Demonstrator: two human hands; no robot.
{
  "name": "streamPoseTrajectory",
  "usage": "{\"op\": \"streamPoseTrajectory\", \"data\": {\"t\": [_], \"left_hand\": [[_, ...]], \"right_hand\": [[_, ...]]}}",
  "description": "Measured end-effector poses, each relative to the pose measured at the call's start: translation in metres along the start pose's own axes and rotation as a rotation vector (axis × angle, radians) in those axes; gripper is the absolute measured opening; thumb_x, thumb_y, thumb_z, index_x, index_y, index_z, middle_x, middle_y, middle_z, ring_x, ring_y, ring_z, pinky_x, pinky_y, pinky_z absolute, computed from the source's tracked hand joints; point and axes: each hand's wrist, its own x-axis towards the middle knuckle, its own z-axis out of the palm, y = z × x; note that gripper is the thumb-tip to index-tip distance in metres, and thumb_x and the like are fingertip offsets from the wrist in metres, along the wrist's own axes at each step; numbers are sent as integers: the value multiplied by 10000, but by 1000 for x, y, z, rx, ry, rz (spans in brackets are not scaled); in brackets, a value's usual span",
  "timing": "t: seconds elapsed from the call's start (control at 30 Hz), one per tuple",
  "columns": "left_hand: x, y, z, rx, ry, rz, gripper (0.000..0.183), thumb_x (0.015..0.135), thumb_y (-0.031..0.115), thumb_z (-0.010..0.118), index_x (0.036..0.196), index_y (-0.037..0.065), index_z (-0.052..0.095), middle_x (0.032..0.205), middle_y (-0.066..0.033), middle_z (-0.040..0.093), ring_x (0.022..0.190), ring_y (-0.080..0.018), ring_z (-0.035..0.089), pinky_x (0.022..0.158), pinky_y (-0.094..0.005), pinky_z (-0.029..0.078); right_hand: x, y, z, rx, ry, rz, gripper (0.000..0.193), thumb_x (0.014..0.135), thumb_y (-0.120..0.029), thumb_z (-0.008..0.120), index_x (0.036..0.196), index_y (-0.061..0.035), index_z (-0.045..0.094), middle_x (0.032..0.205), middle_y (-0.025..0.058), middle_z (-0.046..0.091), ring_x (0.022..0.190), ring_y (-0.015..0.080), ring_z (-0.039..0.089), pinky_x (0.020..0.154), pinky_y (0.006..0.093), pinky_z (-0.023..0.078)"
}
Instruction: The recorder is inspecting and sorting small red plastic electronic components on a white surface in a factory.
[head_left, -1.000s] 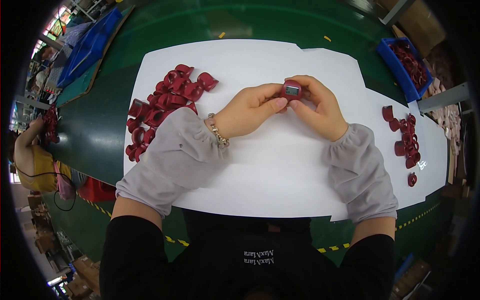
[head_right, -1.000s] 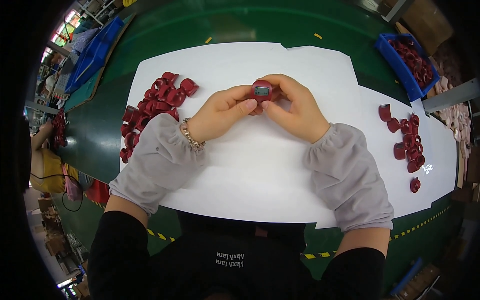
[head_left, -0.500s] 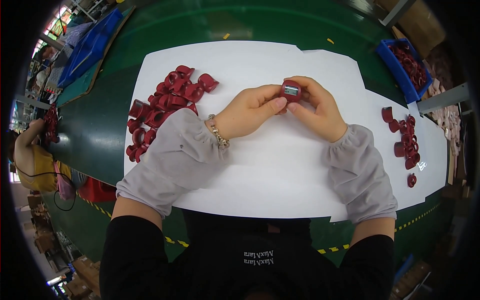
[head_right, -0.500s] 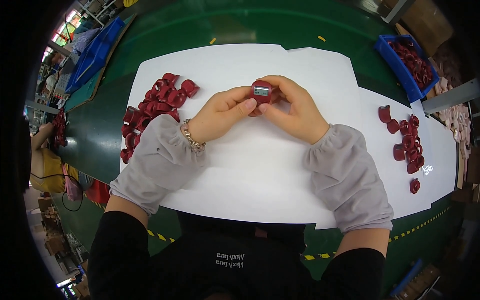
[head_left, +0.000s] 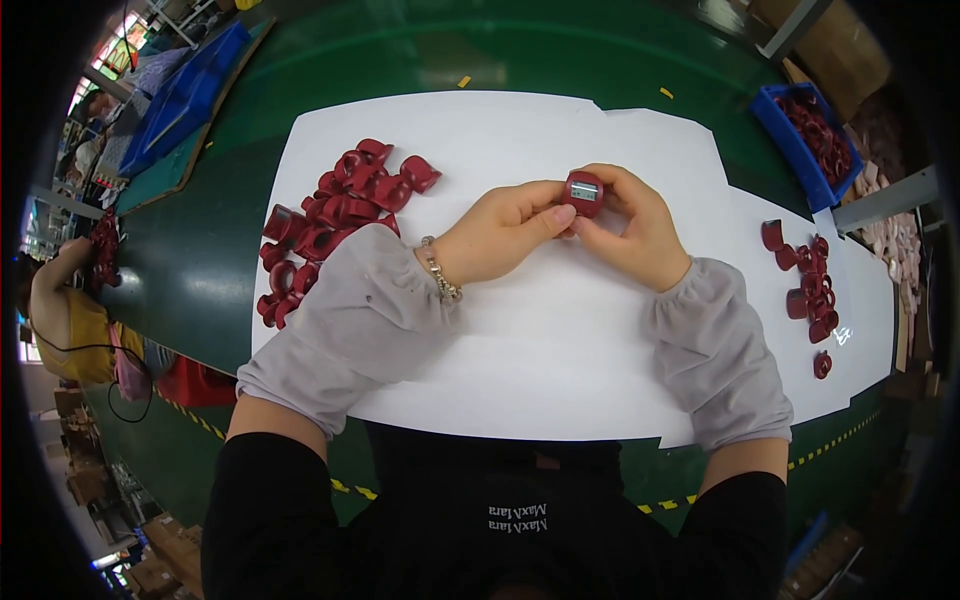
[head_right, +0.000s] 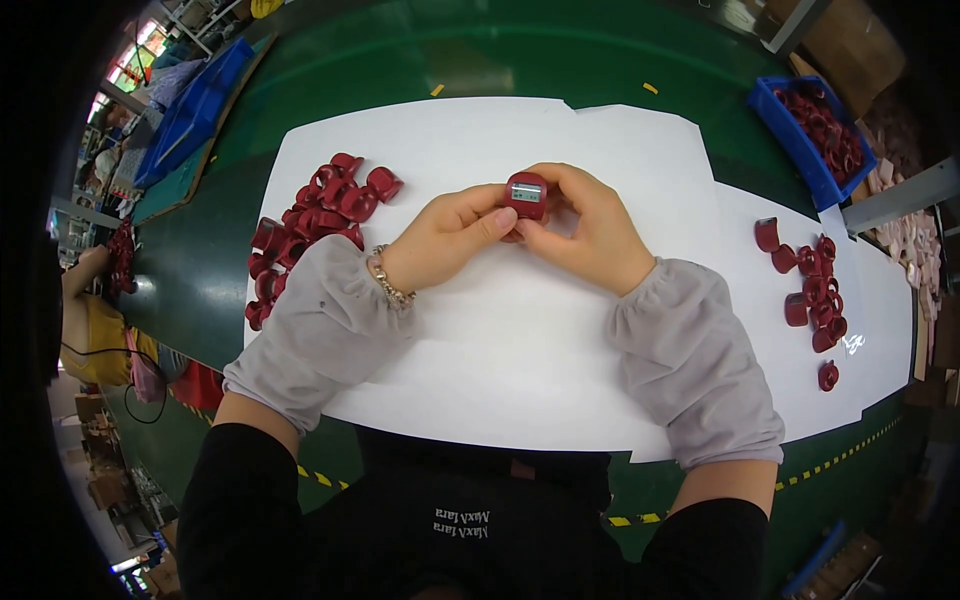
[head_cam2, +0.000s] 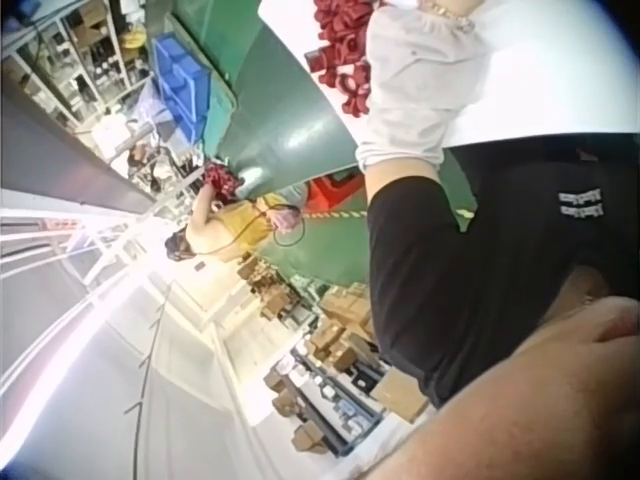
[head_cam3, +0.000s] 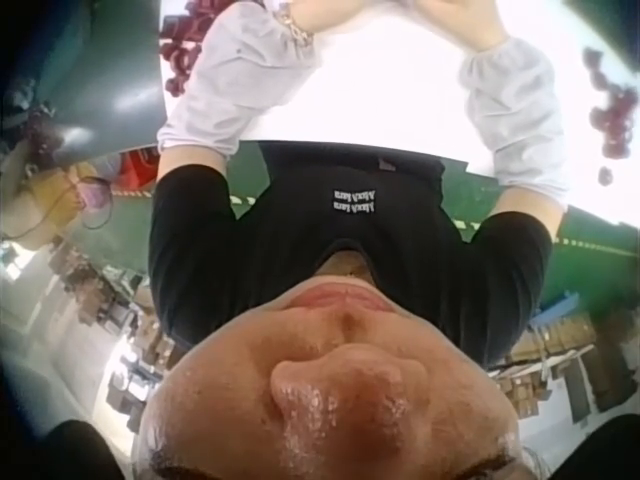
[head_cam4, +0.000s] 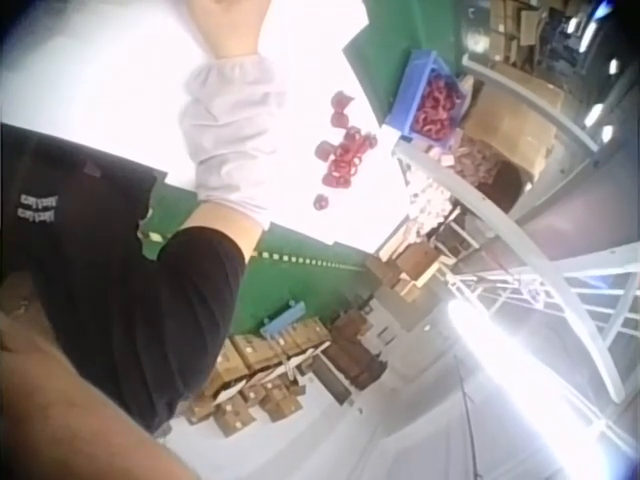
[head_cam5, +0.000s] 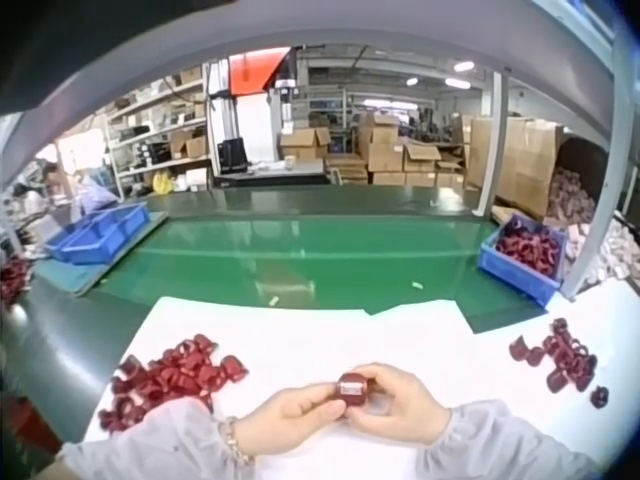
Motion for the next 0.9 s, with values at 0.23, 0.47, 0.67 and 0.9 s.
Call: {"op": "streamPoseTrajectory", "data": {"t": [0.23, 0.47, 0.67, 0.9], "left_hand": [[4, 1, 7, -102, 39, 28, 315, 942, 129, 510, 1227, -3, 484, 1107, -90, 593, 977, -137, 568, 871, -280, 458], [-26, 46, -61, 1545, 212, 451, 401, 725, -22, 561, 1117, 58, 584, 1027, -145, 605, 949, -337, 576, 813, -409, 471], [-35, 53, -87, 1504, 174, 156, 236, 733, 4, 605, 963, 40, 639, 913, -133, 632, 859, -315, 583, 773, -408, 471], [5, 43, -6, 347, 265, 142, 244, 926, 110, 528, 1153, 27, 564, 919, -45, 607, 873, -121, 581, 762, -250, 477]], "right_hand": [[-5, -4, -3, -21, 110, -20, 395, 785, -56, 657, 1145, 2, 505, 1030, 82, 589, 958, 169, 584, 848, 305, 480], [-65, -10, -55, -591, 419, 10, 354, 735, -107, 700, 1046, -9, 563, 980, 109, 603, 892, 212, 593, 796, 321, 466], [-134, -11, -155, -1044, 757, 331, 362, 730, -147, 693, 1057, -37, 583, 1031, 128, 603, 961, 279, 573, 840, 369, 446], [-83, 1, -95, -928, 469, -238, 484, 793, -151, 664, 1222, -27, 477, 1223, 151, 500, 1106, 300, 495, 943, 362, 383]]}}
